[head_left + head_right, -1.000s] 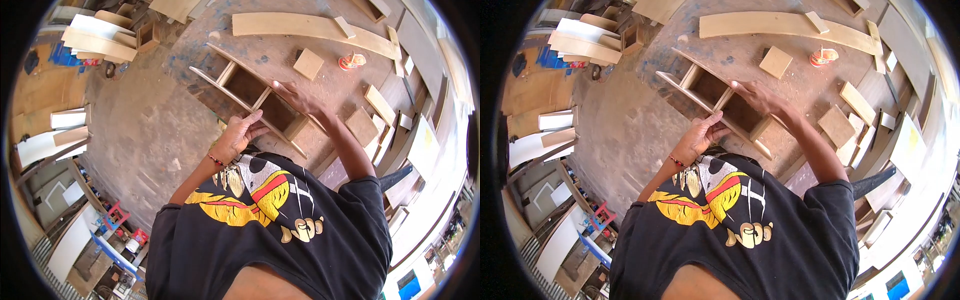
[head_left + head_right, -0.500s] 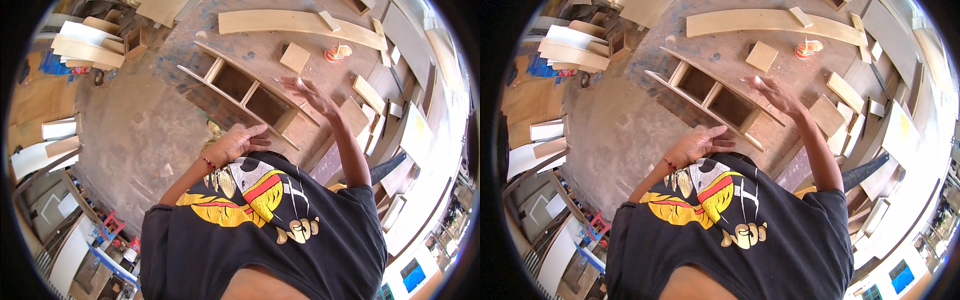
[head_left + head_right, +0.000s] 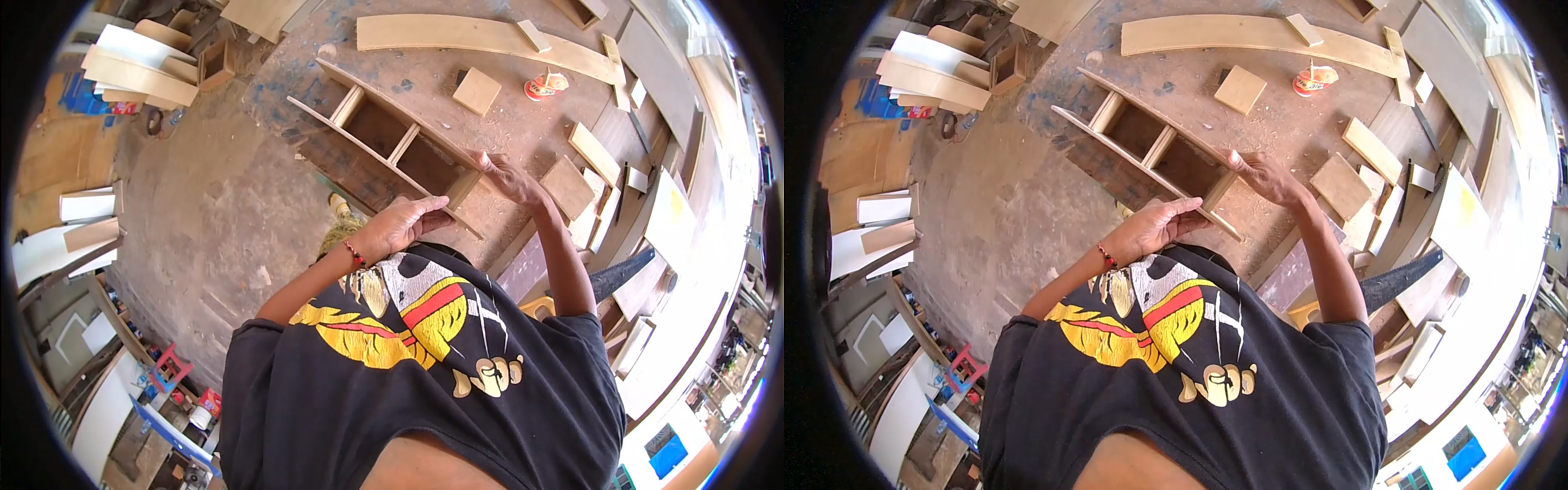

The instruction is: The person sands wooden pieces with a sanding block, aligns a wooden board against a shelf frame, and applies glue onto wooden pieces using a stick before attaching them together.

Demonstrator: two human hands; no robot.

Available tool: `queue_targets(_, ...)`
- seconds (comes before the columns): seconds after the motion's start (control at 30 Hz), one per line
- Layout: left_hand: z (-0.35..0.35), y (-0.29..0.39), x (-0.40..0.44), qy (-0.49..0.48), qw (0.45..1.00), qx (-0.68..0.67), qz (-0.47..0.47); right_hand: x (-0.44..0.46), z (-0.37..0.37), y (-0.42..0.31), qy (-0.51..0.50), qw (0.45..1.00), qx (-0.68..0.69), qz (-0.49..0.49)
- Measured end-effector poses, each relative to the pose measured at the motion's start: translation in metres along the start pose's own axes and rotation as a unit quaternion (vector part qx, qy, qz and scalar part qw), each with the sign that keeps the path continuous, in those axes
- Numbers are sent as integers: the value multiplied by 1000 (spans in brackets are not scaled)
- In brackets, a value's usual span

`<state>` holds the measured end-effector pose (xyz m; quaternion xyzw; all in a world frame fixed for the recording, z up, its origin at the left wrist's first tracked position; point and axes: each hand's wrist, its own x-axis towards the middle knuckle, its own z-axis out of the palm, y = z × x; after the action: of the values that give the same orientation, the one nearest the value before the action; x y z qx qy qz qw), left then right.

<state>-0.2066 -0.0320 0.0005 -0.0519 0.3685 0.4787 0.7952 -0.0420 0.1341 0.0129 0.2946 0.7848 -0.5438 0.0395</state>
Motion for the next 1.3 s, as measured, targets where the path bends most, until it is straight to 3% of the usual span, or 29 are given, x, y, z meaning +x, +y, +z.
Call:
queue_targets(0.2,4,4,-2,11,1000,27,-9,-4,1,-7,6,1000,-7,-2)
queue_targets(0.3,8,15,-13,19,995,63,-70,-3,4,1,24,998,47,-31)
queue_targets(0.4,6,29,-25,8,977,195,-82,-28,-1,-6,122,985,99,-67)
queue_targets(0.47,15,45,-41,-47,906,421,-16,-42,3,3,151,978,127,-66)
queue_targets(0.53,32,55,-50,-53,879,473,24,-60,18,4,244,956,131,-101)
queue_targets(0.57,45,60,-53,-40,783,606,135,-66,25,9,230,957,155,-85)
queue_targets(0.63,49,63,-46,-36,514,767,382,-79,46,5,264,950,141,-88)
queue_targets(0.67,51,63,-39,-37,433,801,411,-83,54,4,290,944,126,-92)
queue_targets(0.73,46,64,-25,-47,318,862,391,-87,66,10,291,947,95,-97)
queue_targets(0.83,44,62,-10,-55,257,908,325,-83,89,22,316,945,-56,-59)
queue_targets(1.0,49,58,5,-89,208,920,321,-67,101,25,375,923,-61,-62)
queue_targets(1.07,48,58,11,-87,200,922,319,-66,102,27,366,930,-37,1)
queue_targets(1.3,42,57,21,-88,234,913,323,-62,98,29,389,915,-105,-7)
